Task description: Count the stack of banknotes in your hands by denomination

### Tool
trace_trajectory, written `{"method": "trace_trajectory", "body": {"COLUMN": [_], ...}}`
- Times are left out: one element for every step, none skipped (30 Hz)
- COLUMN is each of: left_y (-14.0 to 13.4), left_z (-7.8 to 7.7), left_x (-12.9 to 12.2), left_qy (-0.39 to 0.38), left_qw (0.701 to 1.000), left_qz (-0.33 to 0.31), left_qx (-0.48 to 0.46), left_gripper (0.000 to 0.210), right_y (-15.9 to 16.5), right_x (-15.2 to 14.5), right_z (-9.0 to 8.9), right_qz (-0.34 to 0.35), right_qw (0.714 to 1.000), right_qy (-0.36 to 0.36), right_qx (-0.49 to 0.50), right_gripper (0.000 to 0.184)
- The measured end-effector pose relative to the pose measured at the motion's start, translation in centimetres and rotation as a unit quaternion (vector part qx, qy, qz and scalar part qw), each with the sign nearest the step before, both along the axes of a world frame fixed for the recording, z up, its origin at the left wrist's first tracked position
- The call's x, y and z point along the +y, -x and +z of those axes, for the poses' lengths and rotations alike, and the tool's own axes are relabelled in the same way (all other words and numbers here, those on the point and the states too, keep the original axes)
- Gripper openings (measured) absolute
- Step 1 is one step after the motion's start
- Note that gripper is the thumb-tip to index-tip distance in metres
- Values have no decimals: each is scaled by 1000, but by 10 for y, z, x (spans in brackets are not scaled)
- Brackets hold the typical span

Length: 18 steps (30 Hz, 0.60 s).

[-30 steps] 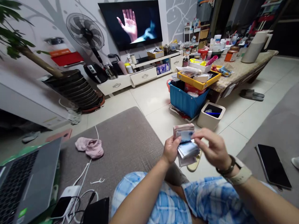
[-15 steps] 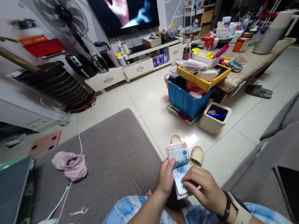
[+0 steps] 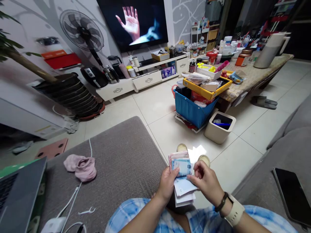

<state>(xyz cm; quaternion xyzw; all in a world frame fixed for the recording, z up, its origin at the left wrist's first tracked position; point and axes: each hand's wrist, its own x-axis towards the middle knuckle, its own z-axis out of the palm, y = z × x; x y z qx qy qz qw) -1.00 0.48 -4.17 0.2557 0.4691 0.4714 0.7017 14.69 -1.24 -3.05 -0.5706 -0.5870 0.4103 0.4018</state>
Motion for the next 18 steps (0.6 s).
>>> {"method": "trace_trajectory", "body": {"left_y": [-1, -4, -6, -10, -13, -16, -18, -19, -20, -21, -21, -20, -20, -20, -20, -20, -20, -20], "left_z": [-4, -8, -12, -16, -20, -23, -25, -27, -29, -30, -31, -32, -33, -33, -34, -34, -34, -33], "left_x": [-2, -3, -3, -3, -2, -1, 0, 1, 1, 2, 2, 2, 2, 2, 2, 2, 2, 2], "left_qy": [5, 9, 12, 15, 17, 18, 17, 15, 11, 6, 2, -1, -1, 0, 4, 7, 10, 11], "left_qw": [1000, 1000, 999, 999, 998, 998, 998, 998, 998, 998, 998, 998, 998, 997, 997, 997, 997, 996], "left_qz": [7, 17, 28, 35, 39, 38, 37, 36, 34, 33, 32, 31, 32, 33, 34, 36, 38, 41], "left_qx": [-5, -13, -24, -34, -41, -46, -49, -52, -54, -56, -59, -61, -62, -63, -66, -69, -72, -74], "left_gripper": [32, 31, 32, 33, 34, 34, 35, 35, 35, 35, 34, 34, 33, 33, 33, 33, 34, 34], "right_y": [0, 0, -1, -2, -3, -4, -6, -7, -8, -9, -9, -10, -9, -9, -9, -8, -8, -8], "right_x": [0, 1, 2, 4, 5, 7, 9, 11, 12, 14, 14, 15, 15, 15, 14, 14, 13, 13], "right_z": [-2, -4, -7, -10, -13, -16, -19, -22, -24, -27, -29, -30, -31, -32, -32, -32, -31, -30], "right_qz": [-2, -3, -4, -7, -13, -19, -24, -28, -29, -28, -25, -21, -16, -12, -9, -7, -4, -2], "right_qw": [1000, 999, 997, 996, 995, 994, 994, 995, 995, 995, 995, 995, 994, 994, 993, 991, 990, 989], "right_qy": [16, 28, 36, 41, 43, 42, 42, 41, 40, 38, 36, 34, 33, 32, 33, 34, 35, 36], "right_qx": [22, 44, 65, 81, 92, 96, 95, 92, 89, 87, 89, 93, 100, 108, 116, 126, 136, 144], "right_gripper": [26, 29, 30, 31, 30, 30, 29, 28, 27, 27, 27, 27, 27, 27, 27, 28, 28, 29]}}
